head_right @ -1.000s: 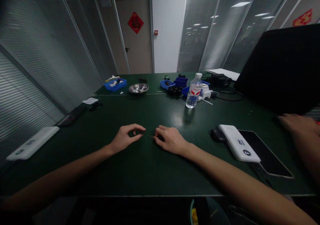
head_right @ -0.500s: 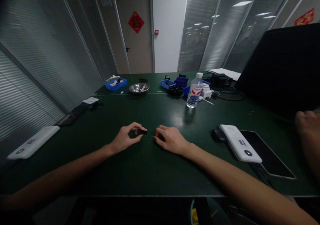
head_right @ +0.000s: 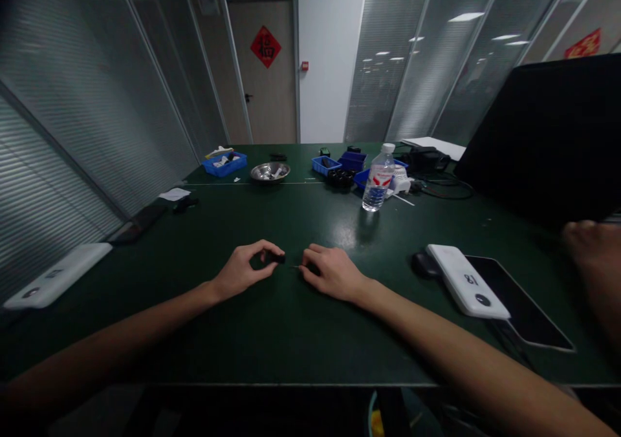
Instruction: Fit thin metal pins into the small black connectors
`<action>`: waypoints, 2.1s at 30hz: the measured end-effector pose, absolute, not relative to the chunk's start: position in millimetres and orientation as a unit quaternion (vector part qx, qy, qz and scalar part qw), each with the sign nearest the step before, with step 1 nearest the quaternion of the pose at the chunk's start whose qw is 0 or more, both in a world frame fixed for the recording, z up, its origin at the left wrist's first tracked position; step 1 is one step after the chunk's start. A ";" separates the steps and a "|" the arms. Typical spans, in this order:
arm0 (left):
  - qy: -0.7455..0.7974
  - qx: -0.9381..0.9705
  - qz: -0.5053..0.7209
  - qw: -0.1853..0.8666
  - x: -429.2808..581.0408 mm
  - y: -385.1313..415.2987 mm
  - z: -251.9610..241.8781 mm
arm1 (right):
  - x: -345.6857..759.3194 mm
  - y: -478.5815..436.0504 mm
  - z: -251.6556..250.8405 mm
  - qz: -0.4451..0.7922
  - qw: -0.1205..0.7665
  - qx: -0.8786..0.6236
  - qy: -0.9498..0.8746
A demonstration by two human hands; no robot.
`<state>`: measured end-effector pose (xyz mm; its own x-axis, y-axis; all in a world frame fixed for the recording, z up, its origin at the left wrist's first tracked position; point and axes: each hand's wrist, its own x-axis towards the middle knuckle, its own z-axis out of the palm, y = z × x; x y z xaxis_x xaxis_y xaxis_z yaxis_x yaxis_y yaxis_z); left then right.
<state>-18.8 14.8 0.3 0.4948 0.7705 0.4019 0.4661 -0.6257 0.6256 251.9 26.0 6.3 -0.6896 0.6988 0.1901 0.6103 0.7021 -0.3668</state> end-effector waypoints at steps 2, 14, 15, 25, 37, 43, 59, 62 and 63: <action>0.369 0.836 0.337 0.224 -19.8 15.1 -1.1 | 251.4 26.7 5.5 0.138 0.159 -0.359 -0.909; 0.354 0.834 0.344 0.248 -23.1 14.3 0.5 | 246.5 28.9 3.3 0.140 0.162 -0.359 -0.908; 0.359 0.829 0.343 0.257 -23.3 14.4 0.3 | 246.2 28.9 3.5 0.140 0.162 -0.360 -0.908; 0.345 0.829 0.364 0.246 -25.1 16.9 -5.8 | 245.5 28.9 4.8 0.167 0.152 -0.362 -0.904; 0.354 0.827 0.357 0.252 -24.0 15.5 -3.6 | 245.8 28.5 5.1 0.167 0.158 -0.359 -0.905; 0.358 0.841 0.332 0.232 -24.5 15.0 -3.9 | 246.4 29.4 3.2 0.159 0.159 -0.357 -0.907; 0.366 0.848 0.308 0.228 -23.3 18.0 -8.8 | 246.8 29.1 3.7 0.154 0.164 -0.357 -0.907; 0.345 0.863 0.297 0.221 -23.6 19.9 -9.1 | 246.0 27.9 4.6 0.156 0.162 -0.360 -0.905; 0.341 0.864 0.296 0.222 -23.7 20.3 -8.9 | 245.7 27.4 4.9 0.156 0.161 -0.361 -0.905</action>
